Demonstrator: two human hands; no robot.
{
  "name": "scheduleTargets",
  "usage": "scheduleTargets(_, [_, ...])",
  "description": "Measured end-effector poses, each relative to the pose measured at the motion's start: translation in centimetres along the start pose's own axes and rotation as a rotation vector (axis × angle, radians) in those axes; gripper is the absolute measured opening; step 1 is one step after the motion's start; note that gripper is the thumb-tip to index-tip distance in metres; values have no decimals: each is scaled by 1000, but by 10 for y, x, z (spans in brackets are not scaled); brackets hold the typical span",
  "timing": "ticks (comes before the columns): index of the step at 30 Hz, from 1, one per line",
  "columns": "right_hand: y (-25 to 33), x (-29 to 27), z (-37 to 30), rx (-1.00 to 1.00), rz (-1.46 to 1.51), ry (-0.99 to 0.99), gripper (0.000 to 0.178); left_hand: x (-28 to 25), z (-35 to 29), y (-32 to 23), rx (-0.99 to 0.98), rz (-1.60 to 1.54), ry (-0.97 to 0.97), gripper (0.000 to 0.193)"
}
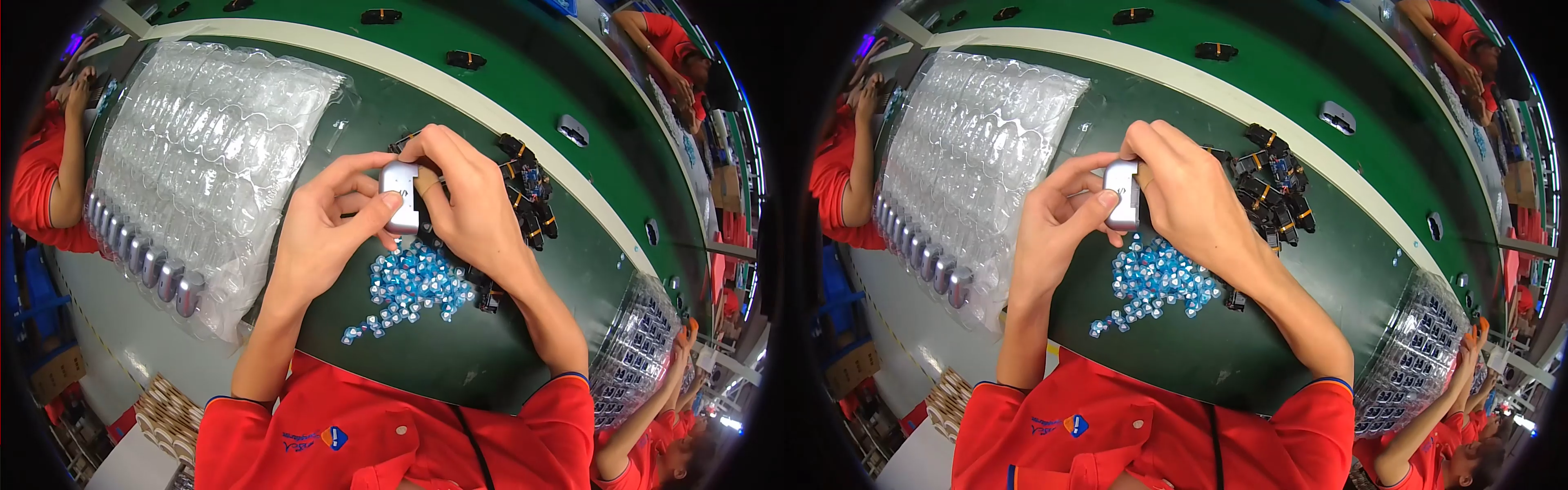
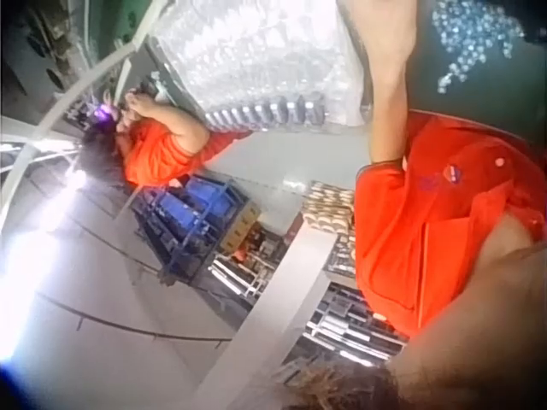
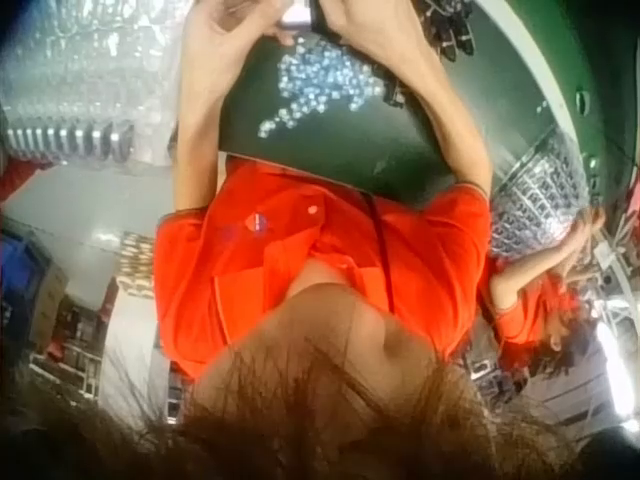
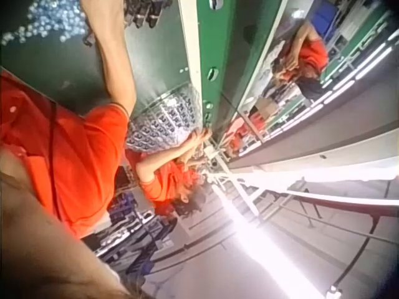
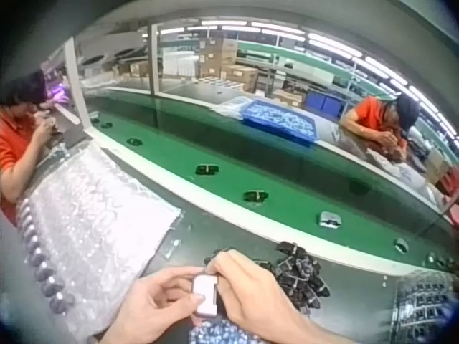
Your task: The person assembles small electronic components into plastic casings by hand at a factory workstation.
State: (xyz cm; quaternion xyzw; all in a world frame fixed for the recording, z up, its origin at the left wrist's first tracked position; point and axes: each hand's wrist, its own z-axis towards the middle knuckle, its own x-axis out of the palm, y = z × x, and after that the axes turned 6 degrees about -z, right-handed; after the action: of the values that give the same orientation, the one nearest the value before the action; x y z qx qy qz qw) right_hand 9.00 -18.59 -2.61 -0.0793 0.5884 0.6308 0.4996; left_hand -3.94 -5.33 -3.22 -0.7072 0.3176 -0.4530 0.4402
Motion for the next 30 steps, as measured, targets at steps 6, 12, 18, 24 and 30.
scheduleTargets(6, [-2,-9,-3,41,274,-2,18,8,-6,0,77,-44,57,46])
scheduleTargets(12, [7,-16,-5,19,204,22,19,3,-8,-2,91,-40,102,50])
scheduleTargets(18, [9,-13,-7,-141,-26,-94,19,10,-10,1,255,-36,81,51])
scheduleTargets(24, [4,-10,-9,139,494,41,21,3,-2,4,703,649,153,42])
scheduleTargets(30, [-9,4,-11,222,950,179,23,6,-6,1,767,719,58,37])
